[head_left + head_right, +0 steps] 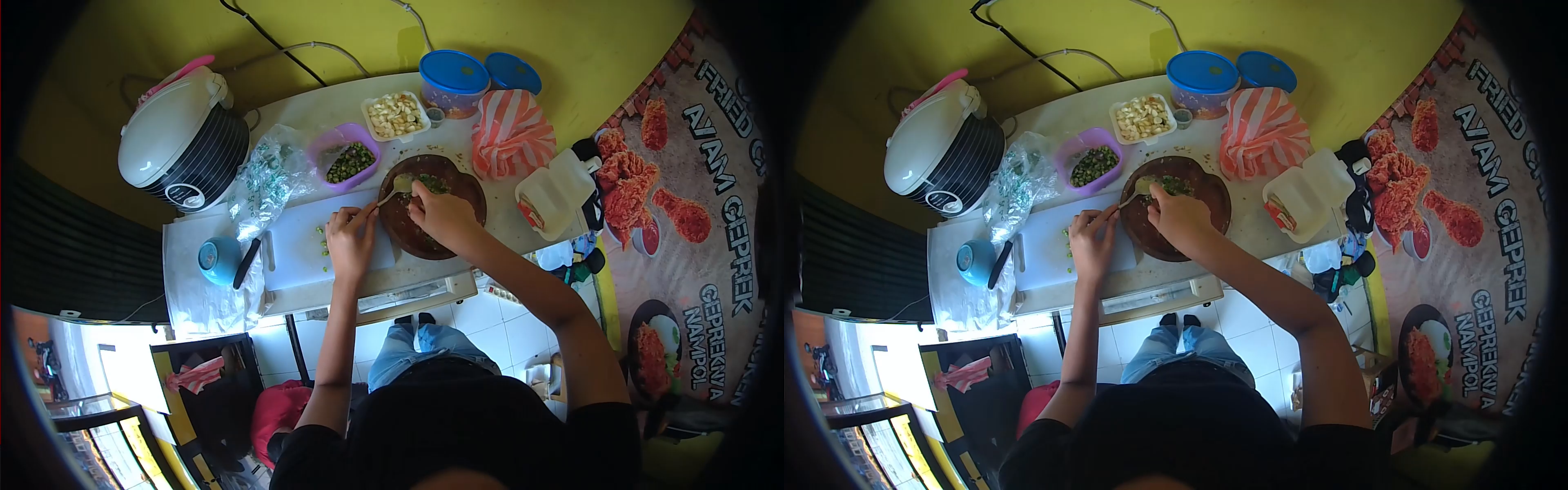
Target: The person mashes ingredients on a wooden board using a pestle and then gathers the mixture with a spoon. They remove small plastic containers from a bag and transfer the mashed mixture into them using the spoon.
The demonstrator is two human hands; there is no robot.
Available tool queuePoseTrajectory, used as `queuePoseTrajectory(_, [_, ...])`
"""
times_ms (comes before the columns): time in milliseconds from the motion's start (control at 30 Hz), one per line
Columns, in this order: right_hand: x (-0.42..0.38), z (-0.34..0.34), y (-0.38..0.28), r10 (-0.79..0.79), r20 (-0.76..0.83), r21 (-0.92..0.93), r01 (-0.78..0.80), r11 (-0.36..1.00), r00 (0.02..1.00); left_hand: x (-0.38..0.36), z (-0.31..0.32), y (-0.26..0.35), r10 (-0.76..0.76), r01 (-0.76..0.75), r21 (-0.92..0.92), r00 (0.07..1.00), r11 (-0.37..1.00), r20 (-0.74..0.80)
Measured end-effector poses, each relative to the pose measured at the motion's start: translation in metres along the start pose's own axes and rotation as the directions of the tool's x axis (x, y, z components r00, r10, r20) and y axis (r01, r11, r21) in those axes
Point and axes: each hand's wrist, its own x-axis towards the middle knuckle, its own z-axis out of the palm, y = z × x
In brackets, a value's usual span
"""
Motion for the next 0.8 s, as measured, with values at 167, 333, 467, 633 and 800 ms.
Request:
queuePoseTrajectory(167, [-0.009, -0.005, -0.009, 0.07, 0.067, 0.002, -0.07, 0.998, 0.995, 0.001, 0.003, -0.002, -0.007, 0.007, -0.006, 1.0, 1.0, -0.001])
queuePoseTrajectory(333, [0.023, -0.019, 0.006, -0.005, 0.217, 0.063, -0.009, 0.998, 0.976, -0.001, 0.003, -0.003, 0.013, -0.013, -0.003, 1.0, 1.0, 0.002])
queuePoseTrajectory(467, [0.019, -0.015, 0.005, -0.001, 0.201, 0.001, 0.001, 1.0, 0.98, -0.001, 0.003, -0.004, 0.037, -0.037, -0.009, 0.999, 0.999, -0.01])
queuePoseTrajectory(633, [-0.019, -0.015, 0.001, 0.067, 0.168, -0.021, -0.065, 0.998, 0.984, 0.0, 0.002, -0.004, 0.028, -0.028, -0.017, 1.0, 0.999, -0.006])
queuePoseTrajectory(800, [-0.01, -0.008, 0.001, 0.028, 0.032, 0.017, -0.028, 0.999, 0.999, -0.001, 0.003, -0.004, 0.018, -0.019, -0.014, 1.0, 1.0, -0.007])
